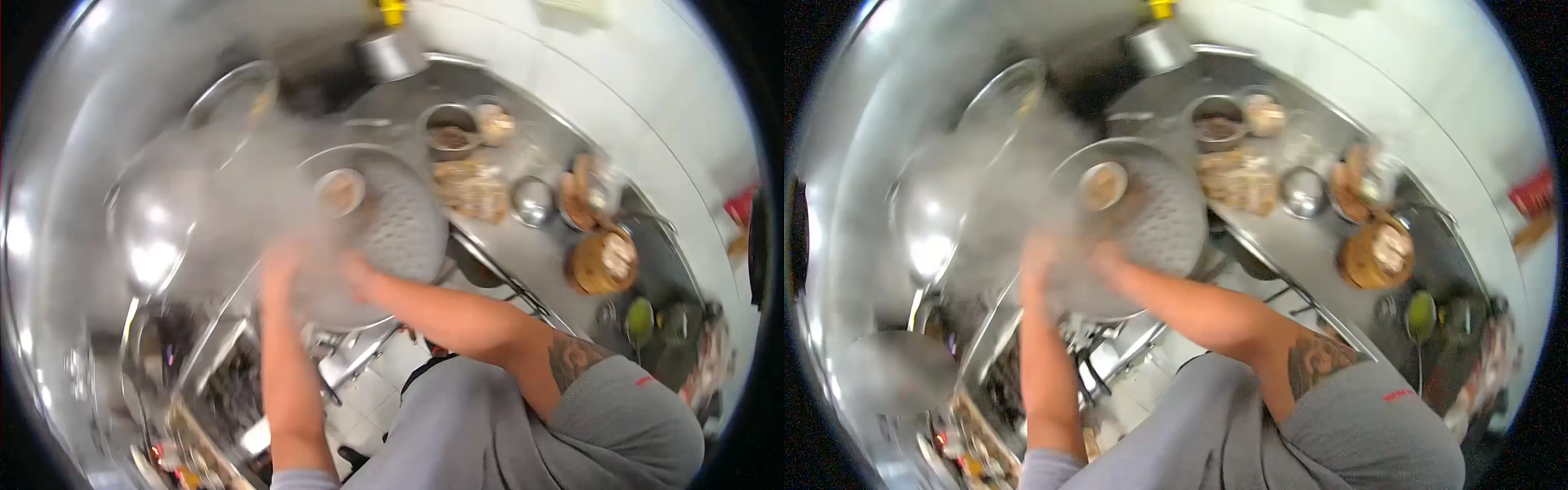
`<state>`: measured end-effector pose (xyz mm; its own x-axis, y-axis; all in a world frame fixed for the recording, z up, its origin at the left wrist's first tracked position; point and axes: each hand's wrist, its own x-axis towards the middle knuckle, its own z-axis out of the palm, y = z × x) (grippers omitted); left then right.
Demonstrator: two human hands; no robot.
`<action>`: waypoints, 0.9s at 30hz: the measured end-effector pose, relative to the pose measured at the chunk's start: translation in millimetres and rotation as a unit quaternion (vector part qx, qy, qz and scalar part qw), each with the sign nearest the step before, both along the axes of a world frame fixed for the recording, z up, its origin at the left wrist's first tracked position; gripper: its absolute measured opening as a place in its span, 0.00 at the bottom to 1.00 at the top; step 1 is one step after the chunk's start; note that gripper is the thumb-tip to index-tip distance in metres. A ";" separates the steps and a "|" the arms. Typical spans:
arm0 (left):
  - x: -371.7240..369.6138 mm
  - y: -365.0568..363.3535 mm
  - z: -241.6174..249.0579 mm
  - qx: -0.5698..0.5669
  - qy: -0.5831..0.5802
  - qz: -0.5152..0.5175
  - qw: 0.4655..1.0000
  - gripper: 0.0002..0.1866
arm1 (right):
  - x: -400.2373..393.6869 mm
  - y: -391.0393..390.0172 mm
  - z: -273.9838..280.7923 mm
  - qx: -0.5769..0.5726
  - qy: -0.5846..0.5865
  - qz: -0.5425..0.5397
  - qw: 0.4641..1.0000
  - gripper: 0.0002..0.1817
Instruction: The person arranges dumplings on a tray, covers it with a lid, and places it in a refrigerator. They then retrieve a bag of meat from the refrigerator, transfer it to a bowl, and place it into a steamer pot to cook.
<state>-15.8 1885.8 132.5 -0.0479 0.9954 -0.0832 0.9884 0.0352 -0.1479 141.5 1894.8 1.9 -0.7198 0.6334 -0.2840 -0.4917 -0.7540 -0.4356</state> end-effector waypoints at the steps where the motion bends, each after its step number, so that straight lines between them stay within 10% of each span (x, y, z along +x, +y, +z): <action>1: 16.6 14.1 0.1 0.014 -0.020 -0.054 0.998 0.17 | 66.2 -14.8 61.5 0.051 -0.223 0.003 0.973 0.13; 2: 26.2 2.0 6.2 0.161 -0.082 -0.063 0.982 0.16 | 88.0 -16.5 85.4 0.090 -0.229 0.007 0.969 0.15; 3: 48.2 -8.3 33.0 0.069 0.051 -0.124 0.989 0.18 | 109.7 -16.6 97.1 0.137 -0.233 0.019 0.963 0.17; 5: 115.6 -27.1 61.4 -0.016 -0.387 0.206 0.899 0.19 | 167.0 -37.1 112.0 0.091 -0.143 -0.064 0.983 0.17; 9: 201.2 -57.2 37.4 -0.145 -0.584 0.133 0.787 0.22 | 358.3 -79.0 173.9 0.244 -0.235 -0.094 0.936 0.14; 12: 295.5 -68.2 24.0 -0.266 -0.662 0.089 0.695 0.24 | 483.7 -121.0 141.1 0.297 -0.399 -0.370 0.784 0.10; 13: 320.4 -68.7 11.6 -0.292 -0.648 0.061 0.701 0.26 | 520.4 -126.8 138.8 0.138 -0.570 -0.404 0.702 0.08; 16: 395.3 -61.7 -44.5 -0.361 -0.636 0.014 0.682 0.28 | 626.7 -159.3 50.2 0.035 -0.525 -0.517 0.676 0.15; 22: 542.0 -34.0 -121.9 -0.403 -0.669 0.150 0.606 0.41 | 648.9 -146.9 -73.2 -0.051 -0.439 -0.392 0.807 0.36; 27: 586.6 -42.4 -167.1 -0.418 -0.689 0.208 0.555 0.41 | 628.0 -140.0 -54.8 -0.063 -0.303 -0.371 0.875 0.38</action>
<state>570.8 1843.4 -34.6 0.4225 0.5081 -0.7506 0.1164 0.7908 0.6009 769.5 1754.9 -52.8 0.1847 0.7991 -0.5722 -0.5737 -0.3850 -0.7229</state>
